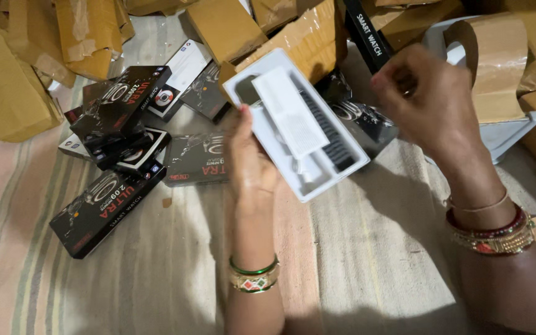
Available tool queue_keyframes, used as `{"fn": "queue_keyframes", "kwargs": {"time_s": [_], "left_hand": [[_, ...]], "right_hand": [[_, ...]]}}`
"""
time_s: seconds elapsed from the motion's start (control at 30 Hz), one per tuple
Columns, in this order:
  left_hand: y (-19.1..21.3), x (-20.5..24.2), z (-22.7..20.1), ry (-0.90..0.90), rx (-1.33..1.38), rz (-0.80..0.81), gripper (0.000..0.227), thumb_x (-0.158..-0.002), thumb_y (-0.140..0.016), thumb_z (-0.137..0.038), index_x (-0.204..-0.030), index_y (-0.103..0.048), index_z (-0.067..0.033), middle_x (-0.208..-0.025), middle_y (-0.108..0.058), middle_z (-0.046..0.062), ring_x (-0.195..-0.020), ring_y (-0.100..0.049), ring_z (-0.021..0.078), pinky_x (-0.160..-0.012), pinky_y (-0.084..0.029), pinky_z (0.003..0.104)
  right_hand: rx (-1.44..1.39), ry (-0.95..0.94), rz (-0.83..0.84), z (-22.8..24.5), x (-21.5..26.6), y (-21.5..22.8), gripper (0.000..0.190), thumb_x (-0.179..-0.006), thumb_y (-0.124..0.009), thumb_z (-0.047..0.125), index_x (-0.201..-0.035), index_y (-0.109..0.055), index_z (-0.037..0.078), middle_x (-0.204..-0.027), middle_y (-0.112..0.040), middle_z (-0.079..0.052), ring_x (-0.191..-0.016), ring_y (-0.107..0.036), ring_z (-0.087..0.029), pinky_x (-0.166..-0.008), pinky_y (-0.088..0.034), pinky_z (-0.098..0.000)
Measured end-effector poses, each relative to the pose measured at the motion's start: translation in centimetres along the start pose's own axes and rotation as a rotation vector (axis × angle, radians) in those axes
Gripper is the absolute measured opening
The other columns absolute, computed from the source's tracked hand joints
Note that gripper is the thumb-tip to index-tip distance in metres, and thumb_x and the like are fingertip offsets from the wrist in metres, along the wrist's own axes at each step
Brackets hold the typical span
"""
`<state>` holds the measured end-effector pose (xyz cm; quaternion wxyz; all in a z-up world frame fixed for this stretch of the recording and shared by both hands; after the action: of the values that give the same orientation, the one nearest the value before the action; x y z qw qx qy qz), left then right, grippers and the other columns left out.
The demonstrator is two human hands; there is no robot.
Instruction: The person unpacks a smartwatch from its retail box, places it into a brown cardboard shipping box, and seals the box with packing tape. This process is repeated for multiple smartwatches.
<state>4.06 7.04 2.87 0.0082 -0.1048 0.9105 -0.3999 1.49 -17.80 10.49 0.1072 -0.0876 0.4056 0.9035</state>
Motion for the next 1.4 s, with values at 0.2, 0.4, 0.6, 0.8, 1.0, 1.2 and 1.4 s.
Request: {"fn": "queue_keyframes", "kwargs": {"time_s": [0.2, 0.4, 0.6, 0.8, 1.0, 1.2, 1.4], "left_hand": [[1.5, -1.3, -1.8, -0.068, 0.09, 0.004, 0.04, -0.099, -0.061, -0.017, -0.129, -0.058, 0.0084, -0.123, -0.068, 0.021, -0.114, -0.068, 0.0264, -0.103, -0.057, 0.042], [1.8, -0.7, -1.2, -0.046, -0.029, -0.06, 0.029, -0.1, -0.063, -0.015, -0.121, -0.061, 0.0041, -0.117, -0.071, 0.022, -0.11, -0.07, 0.0278, -0.101, -0.06, 0.042], [0.5, -1.0, 1.1, 0.005, 0.092, 0.099, 0.027, -0.098, -0.063, -0.013, -0.121, -0.067, 0.0003, -0.118, -0.072, 0.013, -0.111, -0.068, 0.0224, -0.102, -0.056, 0.039], [0.0, -1.0, 3.6, 0.0, 0.065, 0.122, 0.033, -0.101, -0.064, -0.01, -0.131, -0.062, 0.0016, -0.126, -0.068, 0.014, -0.114, -0.067, 0.0232, -0.104, -0.054, 0.04], [-0.9, -0.6, 5.9, 0.017, 0.144, 0.116, 0.037, -0.102, -0.061, -0.013, -0.135, -0.059, 0.0008, -0.128, -0.067, 0.012, -0.117, -0.065, 0.0212, -0.107, -0.051, 0.038], [-0.7, -0.6, 6.8, 0.003, 0.241, 0.158, 0.036, -0.1, -0.061, -0.01, -0.135, -0.058, -0.0008, -0.126, -0.067, 0.012, -0.113, -0.066, 0.0236, -0.103, -0.052, 0.041], [-0.9, 0.1, 7.2, 0.082, 0.174, 0.11, 0.029, -0.102, -0.062, -0.012, -0.128, -0.063, 0.0005, -0.117, -0.07, 0.014, -0.102, -0.068, 0.024, -0.093, -0.056, 0.041]], "right_hand": [[0.196, 0.675, 0.052, 1.1, 0.1, -4.6, 0.047, -0.079, -0.087, 0.023, -0.114, -0.072, -0.003, -0.1, -0.077, -0.022, -0.082, -0.075, -0.029, -0.075, -0.06, -0.0389], [0.076, 0.108, 0.026, -0.7, -0.8, -4.6, 0.021, -0.105, -0.068, 0.023, -0.115, -0.072, 0.006, -0.105, -0.076, -0.016, -0.084, -0.076, -0.023, -0.075, -0.06, -0.0369], [0.448, 0.638, -0.62, -1.8, -1.5, -3.3, 0.075, -0.071, -0.091, 0.032, -0.126, -0.051, 0.0, -0.097, -0.071, -0.019, -0.082, -0.071, -0.031, -0.074, -0.058, -0.0443], [0.561, 0.369, -0.465, -5.1, -2.9, -2.8, 0.029, -0.092, -0.088, 0.035, -0.094, -0.073, 0.01, -0.088, -0.071, -0.01, -0.078, -0.067, -0.028, -0.069, -0.052, -0.0415], [0.453, 0.426, -0.472, -1.3, 0.6, 0.5, 0.02, -0.091, -0.079, 0.029, -0.09, -0.074, 0.01, -0.081, -0.066, -0.008, -0.076, -0.06, -0.022, -0.071, -0.048, -0.0389], [0.274, 0.579, 0.127, 1.4, 2.8, 0.2, 0.057, -0.072, -0.089, 0.049, -0.109, -0.068, 0.011, -0.118, -0.048, -0.026, -0.113, -0.043, -0.047, -0.098, -0.04, -0.0602], [-0.234, -0.18, 0.41, 0.9, 2.0, -2.3, 0.079, -0.084, -0.066, 0.068, -0.131, -0.057, 0.006, -0.137, -0.058, -0.031, -0.119, -0.063, -0.047, -0.103, -0.05, -0.0609]]}}
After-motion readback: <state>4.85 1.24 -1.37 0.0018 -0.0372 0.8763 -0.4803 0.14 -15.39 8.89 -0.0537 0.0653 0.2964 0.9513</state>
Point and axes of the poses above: each hand's wrist, its own x-axis away from the middle knuckle, its own y-axis out of the back of the hand, z = x × y, the point moved 3 cm from there along -x, towards the middle knuckle
